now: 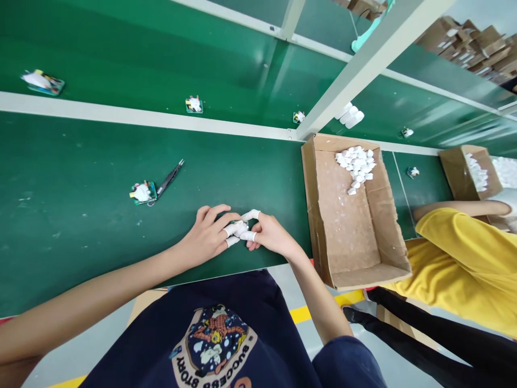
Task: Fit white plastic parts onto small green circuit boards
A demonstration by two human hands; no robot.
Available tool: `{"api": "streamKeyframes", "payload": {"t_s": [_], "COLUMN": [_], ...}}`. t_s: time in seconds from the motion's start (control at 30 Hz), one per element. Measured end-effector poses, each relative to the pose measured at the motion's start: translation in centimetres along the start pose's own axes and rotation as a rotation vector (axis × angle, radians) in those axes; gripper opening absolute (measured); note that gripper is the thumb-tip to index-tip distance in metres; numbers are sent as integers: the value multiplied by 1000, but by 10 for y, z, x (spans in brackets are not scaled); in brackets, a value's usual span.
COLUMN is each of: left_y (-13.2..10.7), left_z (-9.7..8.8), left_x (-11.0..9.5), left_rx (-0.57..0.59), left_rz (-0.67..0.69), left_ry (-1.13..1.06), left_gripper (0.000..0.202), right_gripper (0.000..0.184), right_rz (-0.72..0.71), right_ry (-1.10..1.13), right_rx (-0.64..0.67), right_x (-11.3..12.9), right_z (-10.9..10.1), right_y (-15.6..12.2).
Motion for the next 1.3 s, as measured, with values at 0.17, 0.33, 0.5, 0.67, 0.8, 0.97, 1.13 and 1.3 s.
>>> {"api": "streamKeyframes", "payload": {"t_s": [0.17,0.33,0.5,0.67,0.8,0.97,1.13,1.3], "left_y": [1,0,2,2,2,2,4,3], "left_z": [4,7,5,4,3,1,-3,-2], "left_x": [12,15,13,12,12,14,13,13], "left_rx": [44,58,61,69,73,42,10,30], "left_rz": [-183,-212,-218,-204,-215,-204,-133,-135], "left_ry": [-105,-160,-176,-164,-169,-129,-140,-134], "left_gripper": [28,19,22,21,21,31,29,24], "right_gripper": [43,37,26,16,17,37,47,41], "right_rz": [-14,17,-34,-35,-35,-33,-83,24], "right_ry": [9,-19,-155,-201,-295,8,44,152], "right_rx": [4,27,-91,-92,-133,74,17,-19], "right_x": [4,10,15,18,20,15,3,-1], "right_z": [-1,1,6,9,5,2,-5,-6], "right_y": [-1,-1,-1,-1,2,1,-6,-4]}}
Point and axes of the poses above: each hand's wrist, its own y-axis towards the middle knuckle, its own z-axis out of the palm, x = y × z, the point moved 4 cm from there along y, towards the middle knuckle, and after that the axes turned 7 degrees about -x, right-handed, at the moved point
